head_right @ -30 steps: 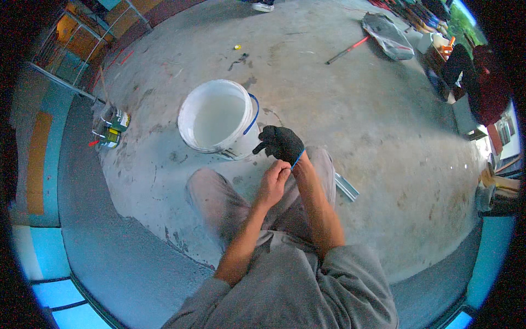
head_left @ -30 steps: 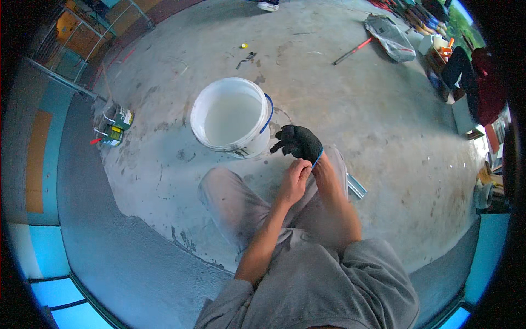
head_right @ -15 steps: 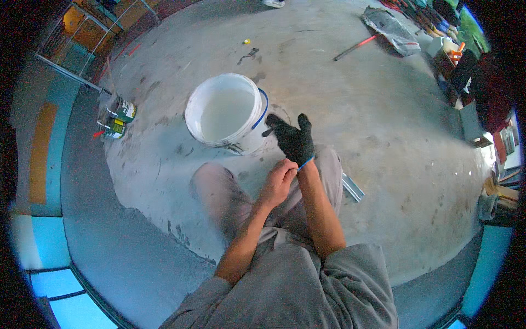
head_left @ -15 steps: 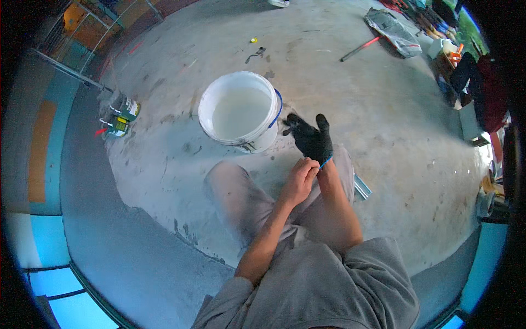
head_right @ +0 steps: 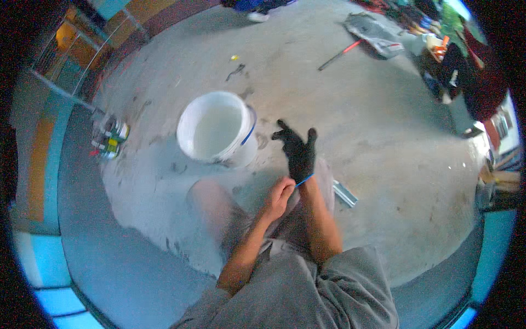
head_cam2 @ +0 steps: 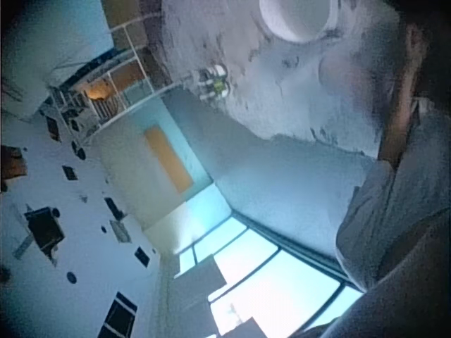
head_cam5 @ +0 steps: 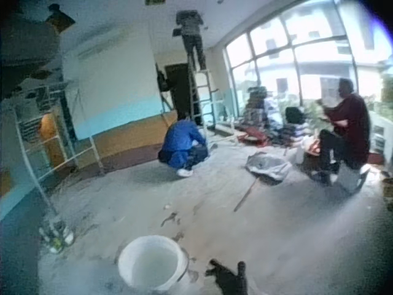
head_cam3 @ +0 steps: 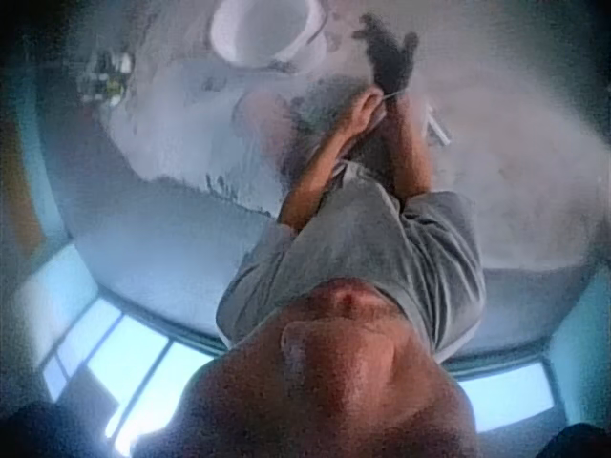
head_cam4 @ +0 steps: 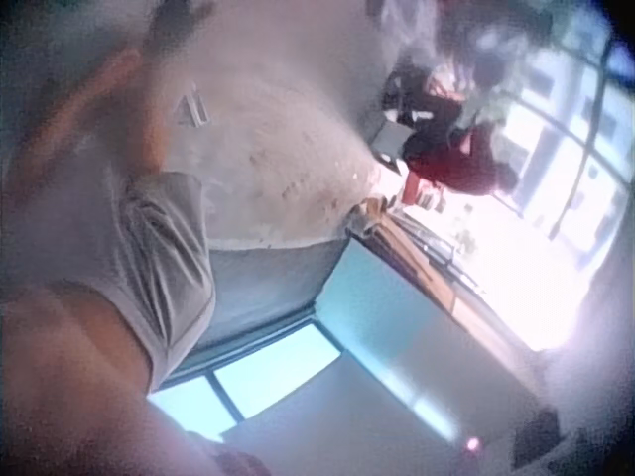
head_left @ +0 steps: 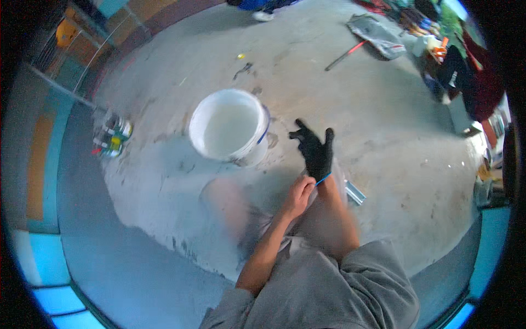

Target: The recorder prepares a bucket of white substance (likely paint or plaster), puts on a glove, and mixes it with a scraper.

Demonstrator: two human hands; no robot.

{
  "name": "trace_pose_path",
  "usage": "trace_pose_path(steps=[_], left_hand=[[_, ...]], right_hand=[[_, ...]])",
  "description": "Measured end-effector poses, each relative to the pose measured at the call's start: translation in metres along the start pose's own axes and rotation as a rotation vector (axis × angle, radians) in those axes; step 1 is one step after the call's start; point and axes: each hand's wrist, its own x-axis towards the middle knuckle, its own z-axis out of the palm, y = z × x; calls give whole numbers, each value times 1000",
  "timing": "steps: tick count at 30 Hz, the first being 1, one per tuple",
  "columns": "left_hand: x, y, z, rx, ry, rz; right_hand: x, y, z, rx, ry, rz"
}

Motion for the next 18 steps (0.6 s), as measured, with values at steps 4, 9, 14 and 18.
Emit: trace_pose_path(steps=[4, 9, 14, 18], left_hand=[[-1, -3, 9, -35, -55, -38], [-7, 6, -7, 4, -61, -166], [-5, 4, 6, 32, -110, -78], [-9, 11, -4, 26, -97, -135]], right_hand=[[6, 12, -24, -347, 96, -202], [3, 20, -17, -1258, 230, -593], [2, 14, -14, -458, 281, -580], [-2, 14, 11, -112, 30, -217]])
